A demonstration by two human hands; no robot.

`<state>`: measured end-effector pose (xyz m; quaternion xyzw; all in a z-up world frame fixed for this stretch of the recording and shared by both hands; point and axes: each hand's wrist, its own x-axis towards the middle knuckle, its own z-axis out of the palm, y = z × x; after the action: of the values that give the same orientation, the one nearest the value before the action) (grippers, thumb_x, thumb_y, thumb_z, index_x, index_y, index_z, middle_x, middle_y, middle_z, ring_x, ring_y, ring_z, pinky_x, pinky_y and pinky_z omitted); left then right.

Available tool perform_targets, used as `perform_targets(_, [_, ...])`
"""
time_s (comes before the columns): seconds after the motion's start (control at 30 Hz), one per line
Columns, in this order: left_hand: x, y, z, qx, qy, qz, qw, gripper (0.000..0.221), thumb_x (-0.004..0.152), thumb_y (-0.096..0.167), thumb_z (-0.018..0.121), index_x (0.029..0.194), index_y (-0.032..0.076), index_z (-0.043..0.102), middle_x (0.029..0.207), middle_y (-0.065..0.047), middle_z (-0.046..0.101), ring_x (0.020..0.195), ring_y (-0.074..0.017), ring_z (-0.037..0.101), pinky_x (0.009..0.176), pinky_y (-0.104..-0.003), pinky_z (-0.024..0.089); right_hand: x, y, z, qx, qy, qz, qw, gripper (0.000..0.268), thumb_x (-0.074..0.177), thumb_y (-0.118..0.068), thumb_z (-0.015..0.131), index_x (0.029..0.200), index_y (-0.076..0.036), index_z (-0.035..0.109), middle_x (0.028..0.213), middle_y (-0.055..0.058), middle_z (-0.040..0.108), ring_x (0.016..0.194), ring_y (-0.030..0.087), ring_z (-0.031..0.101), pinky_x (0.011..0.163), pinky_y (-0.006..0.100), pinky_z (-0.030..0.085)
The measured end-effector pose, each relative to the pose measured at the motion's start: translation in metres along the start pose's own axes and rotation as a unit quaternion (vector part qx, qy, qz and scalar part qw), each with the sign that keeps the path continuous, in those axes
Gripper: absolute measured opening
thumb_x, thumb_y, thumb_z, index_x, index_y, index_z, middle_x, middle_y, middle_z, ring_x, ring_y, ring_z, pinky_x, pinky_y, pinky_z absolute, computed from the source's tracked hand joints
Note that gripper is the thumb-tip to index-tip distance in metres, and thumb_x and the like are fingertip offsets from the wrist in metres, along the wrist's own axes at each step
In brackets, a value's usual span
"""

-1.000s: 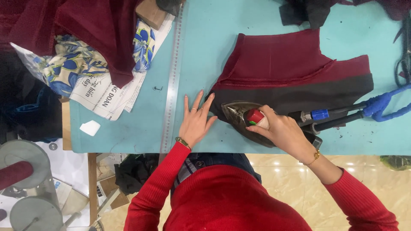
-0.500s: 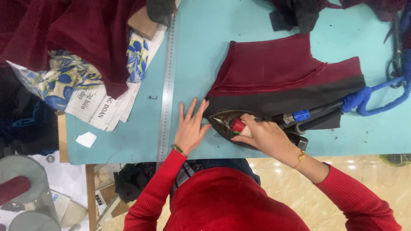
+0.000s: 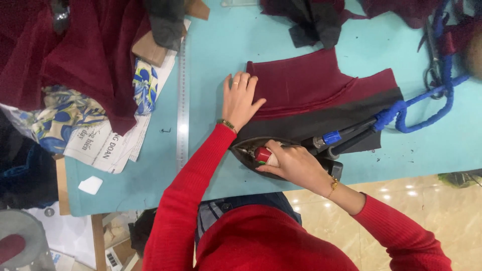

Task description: A person is ironing and pressing fabric components of a garment at an industrial workstation, aligning pieces and using a steam iron.

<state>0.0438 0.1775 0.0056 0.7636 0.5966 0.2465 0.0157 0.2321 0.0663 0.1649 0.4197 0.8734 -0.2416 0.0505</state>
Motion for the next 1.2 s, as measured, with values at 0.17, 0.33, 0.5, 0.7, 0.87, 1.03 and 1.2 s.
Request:
perform_targets(0.17, [0.006, -0.013, 0.002, 0.1, -0.027, 0.008, 0.995, 0.06, 0.084, 0.034, 0.081, 0.132, 0.012, 0.052, 0.115, -0.007, 0.058, 0.118, -0.0248, 0.052, 0.101, -0.052, 0.037, 0.001, -0.004, -0.004, 0.009, 0.014, -0.005, 1.0, 0.053, 0.088, -0.054, 0.073, 0.118, -0.013, 0.058, 0.069, 0.014, 0.074, 0.069, 0.033, 0.076, 0.064, 0.042, 0.058])
perform_targets(0.33, [0.001, -0.004, -0.023, 0.119, -0.033, 0.042, 0.991, 0.055, 0.082, 0.043, 0.081, 0.122, 0.013, 0.055, 0.104, -0.006, 0.059, 0.104, -0.0241, 0.055, 0.093, -0.051, 0.039, -0.001, -0.005, -0.006, 0.016, 0.008, -0.003, 1.0, 0.051, 0.09, -0.052, 0.072, 0.118, -0.013, 0.058, 0.069, 0.015, 0.074, 0.068, 0.034, 0.076, 0.065, 0.042, 0.058])
perform_targets(0.5, [0.002, 0.003, -0.022, 0.228, 0.021, -0.015, 0.973, 0.039, 0.059, 0.02, 0.09, 0.084, 0.014, 0.06, 0.081, -0.004, 0.057, 0.084, -0.0263, 0.057, 0.081, -0.052, 0.041, -0.002, -0.003, -0.003, 0.023, 0.024, -0.007, 0.999, 0.051, 0.089, -0.054, 0.07, 0.116, -0.013, 0.058, 0.07, 0.016, 0.074, 0.069, 0.035, 0.076, 0.065, 0.043, 0.057])
perform_targets(0.7, [-0.011, -0.031, 0.005, 0.192, 0.032, -0.073, 0.978, 0.007, 0.074, 0.025, 0.067, 0.081, 0.022, 0.067, 0.073, 0.002, 0.064, 0.078, -0.0237, 0.066, 0.078, -0.05, 0.045, -0.005, 0.002, 0.001, 0.013, 0.051, -0.028, 0.998, 0.052, 0.09, -0.056, 0.067, 0.118, -0.014, 0.056, 0.069, 0.015, 0.074, 0.07, 0.034, 0.076, 0.068, 0.044, 0.057])
perform_targets(0.87, [-0.023, -0.051, -0.027, 0.059, 0.015, -0.145, 0.988, 0.007, 0.085, 0.022, 0.063, 0.083, 0.018, 0.068, 0.073, -0.003, 0.067, 0.075, -0.029, 0.07, 0.073, -0.047, 0.05, -0.005, 0.006, 0.005, 0.014, 0.059, -0.028, 0.998, 0.052, 0.09, -0.058, 0.065, 0.117, -0.014, 0.056, 0.067, 0.014, 0.073, 0.069, 0.032, 0.076, 0.069, 0.042, 0.057])
perform_targets(1.03, [-0.039, -0.058, -0.033, -0.053, -0.004, -0.209, 0.976, 0.01, 0.092, 0.019, 0.063, 0.1, 0.019, 0.068, 0.083, 0.0, 0.073, 0.085, -0.0277, 0.071, 0.083, -0.049, 0.05, -0.006, 0.005, 0.01, 0.013, 0.05, -0.028, 0.998, 0.051, 0.092, -0.06, 0.062, 0.119, -0.016, 0.055, 0.068, 0.012, 0.074, 0.069, 0.031, 0.076, 0.071, 0.04, 0.056])
perform_targets(1.2, [-0.049, -0.063, -0.046, -0.195, 0.055, -0.15, 0.968, 0.013, 0.095, 0.006, 0.069, 0.108, 0.008, 0.069, 0.089, -0.007, 0.073, 0.086, -0.0273, 0.071, 0.084, -0.045, 0.052, -0.008, 0.003, 0.006, 0.028, 0.062, -0.023, 0.997, 0.056, 0.091, -0.061, 0.062, 0.124, -0.016, 0.055, 0.074, 0.017, 0.075, 0.074, 0.034, 0.076, 0.074, 0.043, 0.054])
